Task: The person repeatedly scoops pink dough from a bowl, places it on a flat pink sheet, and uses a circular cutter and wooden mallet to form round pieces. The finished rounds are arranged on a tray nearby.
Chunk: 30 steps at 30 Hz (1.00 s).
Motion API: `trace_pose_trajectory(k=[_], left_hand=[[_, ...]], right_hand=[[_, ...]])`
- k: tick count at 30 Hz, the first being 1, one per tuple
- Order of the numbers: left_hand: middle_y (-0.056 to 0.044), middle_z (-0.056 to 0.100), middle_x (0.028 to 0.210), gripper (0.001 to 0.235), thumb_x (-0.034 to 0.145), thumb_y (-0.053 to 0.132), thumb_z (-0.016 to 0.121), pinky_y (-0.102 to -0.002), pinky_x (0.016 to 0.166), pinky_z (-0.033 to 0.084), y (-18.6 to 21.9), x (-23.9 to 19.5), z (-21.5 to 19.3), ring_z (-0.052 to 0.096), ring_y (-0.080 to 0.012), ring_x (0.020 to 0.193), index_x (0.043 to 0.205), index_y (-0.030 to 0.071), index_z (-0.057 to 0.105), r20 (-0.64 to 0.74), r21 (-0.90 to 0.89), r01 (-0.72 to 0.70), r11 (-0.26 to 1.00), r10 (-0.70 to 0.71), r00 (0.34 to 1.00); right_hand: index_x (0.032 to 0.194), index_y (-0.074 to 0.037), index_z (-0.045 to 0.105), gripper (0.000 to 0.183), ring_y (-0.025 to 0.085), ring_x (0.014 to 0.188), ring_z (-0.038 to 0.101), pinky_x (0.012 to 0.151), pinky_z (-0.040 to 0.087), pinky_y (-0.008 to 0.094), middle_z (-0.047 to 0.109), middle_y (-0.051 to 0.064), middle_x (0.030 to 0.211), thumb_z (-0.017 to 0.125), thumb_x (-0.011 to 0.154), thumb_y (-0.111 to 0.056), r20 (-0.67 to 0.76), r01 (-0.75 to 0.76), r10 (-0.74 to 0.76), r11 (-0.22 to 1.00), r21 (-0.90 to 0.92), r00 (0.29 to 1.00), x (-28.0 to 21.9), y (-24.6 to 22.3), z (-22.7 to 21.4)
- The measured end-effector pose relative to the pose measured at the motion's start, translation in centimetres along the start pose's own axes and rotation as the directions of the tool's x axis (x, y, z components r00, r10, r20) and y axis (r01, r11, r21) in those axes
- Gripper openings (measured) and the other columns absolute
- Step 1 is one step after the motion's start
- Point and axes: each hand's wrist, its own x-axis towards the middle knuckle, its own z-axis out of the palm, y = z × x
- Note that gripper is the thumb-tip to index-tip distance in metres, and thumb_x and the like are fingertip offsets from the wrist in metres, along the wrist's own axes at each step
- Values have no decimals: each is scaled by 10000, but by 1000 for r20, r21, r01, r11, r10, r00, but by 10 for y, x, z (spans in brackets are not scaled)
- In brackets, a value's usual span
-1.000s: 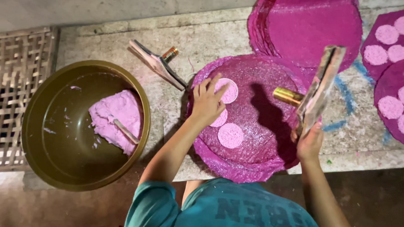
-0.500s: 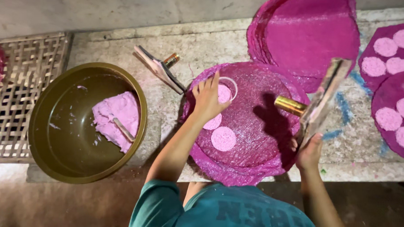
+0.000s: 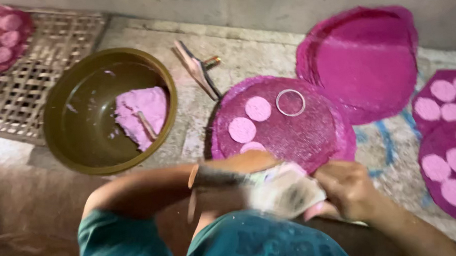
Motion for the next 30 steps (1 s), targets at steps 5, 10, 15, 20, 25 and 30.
trace_pose_trajectory(k=[5, 10, 15, 20, 25, 30], left_hand=[[-159, 603, 1067, 775, 761, 361, 745, -577, 828, 390, 21, -76, 13, 559, -349, 1000, 1447, 160, 444, 151, -136, 123, 983, -102, 983], [-151, 668, 873, 668, 794, 276, 701, -546, 674, 485, 42, -154, -6, 660, -367, 797, 1425, 199, 497, 246, -204, 283, 937, -231, 941], [-153, 695, 767, 525, 877, 271, 636, -522, 628, 530, 47, -262, -28, 700, -383, 704, 1395, 228, 559, 211, -245, 554, 796, -514, 831], [-152, 730, 810, 294, 933, 270, 648, -469, 676, 540, -8, -376, -16, 697, -329, 776, 1199, 144, 666, -32, -375, 588, 716, -644, 764], [-74, 726, 1040, 284, 921, 240, 698, -331, 760, 585, -92, -484, 14, 658, -167, 927, 1129, 47, 707, -241, -860, 168, 481, -675, 697], [-109, 699, 1181, 482, 839, 244, 661, -372, 950, 561, -156, -492, 80, 678, -223, 1072, 1257, 7, 631, 2, -921, -245, -303, -633, 774]], right_hand=[[849, -21, 635, 609, 282, 586, 583, 487, 437, 410, 566, 89, 693, 737, 810, -620, 215, 519, -542, 840, 157, 812, 105, 11, 12], [877, -67, 590, 376, 361, 734, 644, 615, 462, 452, 609, 114, 774, 703, 970, -413, 490, 61, -441, 786, 615, 752, 148, -36, 59], [997, -15, 619, 416, 383, 716, 662, 609, 475, 470, 652, 126, 784, 582, 1022, -429, 589, -269, -437, 599, 754, 680, 206, -82, 111], [1051, -37, 627, 343, 342, 789, 687, 658, 489, 454, 642, 105, 847, 595, 1065, -379, 515, -162, -495, 592, 789, 699, 252, -82, 162], [910, -122, 667, 344, 289, 689, 658, 581, 505, 406, 650, 66, 767, 708, 835, -455, 353, 227, -309, 940, 255, 883, 299, -53, 178], [1024, -151, 651, 263, 261, 859, 667, 722, 566, 441, 641, 48, 876, 715, 777, -212, 512, 601, -404, 738, -307, 758, 379, -18, 195]])
